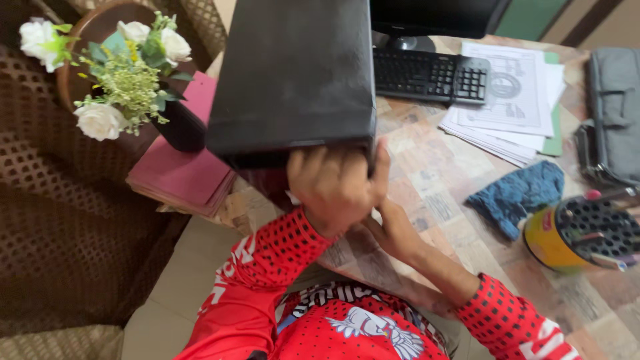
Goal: The person organizes a stack of papers and places them into a pink folder. Then, the person wipes the exterior of a black computer tower with a blue cloth, cleaning the front, sides, top, and back surfaces before returning it to its position on the desk.
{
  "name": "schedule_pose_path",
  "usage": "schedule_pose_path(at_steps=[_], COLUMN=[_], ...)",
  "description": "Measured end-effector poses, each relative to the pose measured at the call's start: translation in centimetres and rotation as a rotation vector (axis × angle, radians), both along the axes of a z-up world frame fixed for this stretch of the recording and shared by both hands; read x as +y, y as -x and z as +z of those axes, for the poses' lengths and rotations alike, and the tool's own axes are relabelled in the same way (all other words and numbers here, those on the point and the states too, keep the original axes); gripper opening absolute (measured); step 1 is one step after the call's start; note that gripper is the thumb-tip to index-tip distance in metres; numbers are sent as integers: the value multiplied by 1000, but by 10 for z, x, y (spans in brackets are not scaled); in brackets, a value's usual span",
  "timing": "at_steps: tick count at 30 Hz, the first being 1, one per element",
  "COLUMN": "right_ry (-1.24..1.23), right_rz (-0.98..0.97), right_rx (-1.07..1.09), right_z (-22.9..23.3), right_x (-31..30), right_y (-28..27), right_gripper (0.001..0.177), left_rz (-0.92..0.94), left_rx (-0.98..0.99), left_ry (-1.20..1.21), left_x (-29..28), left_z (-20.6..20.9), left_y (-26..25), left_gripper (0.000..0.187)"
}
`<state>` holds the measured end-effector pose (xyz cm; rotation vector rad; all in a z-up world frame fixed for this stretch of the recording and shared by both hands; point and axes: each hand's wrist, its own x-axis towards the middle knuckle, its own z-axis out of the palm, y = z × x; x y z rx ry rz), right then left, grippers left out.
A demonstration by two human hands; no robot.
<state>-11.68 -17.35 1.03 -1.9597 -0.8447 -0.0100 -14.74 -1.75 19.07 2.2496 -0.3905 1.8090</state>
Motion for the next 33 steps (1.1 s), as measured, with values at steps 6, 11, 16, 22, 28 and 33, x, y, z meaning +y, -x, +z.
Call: schedule_pose_path(at_steps=[6, 11, 16, 22, 28, 33], right_ry=[-40, -92, -44, 13, 625, 829], right_rz=[-34, -100, -253, -157, -774, -889], right_rx=[185, 49, -3, 73, -373, -230], right_z=[8, -12, -25, 4, 13, -17], right_x=[-38, -47, -52, -90, -132, -139], right_y=[55, 72, 79, 51, 14, -10], right_gripper=[36, 28, 29, 28, 57, 61], left_rz=[-75, -163, -269, -317, -388, -523], left_rx=[76, 68, 43, -15, -38, -45], left_ry=[-40, -41, -74, -71, -77, -71], left_x=[-40, -50, -53, -39, -4, 40], left_z=[-16, -21, -22, -24, -28, -28], left_y=[31, 39, 35, 24, 1, -30], left_gripper=[42, 36, 39, 32, 35, 33])
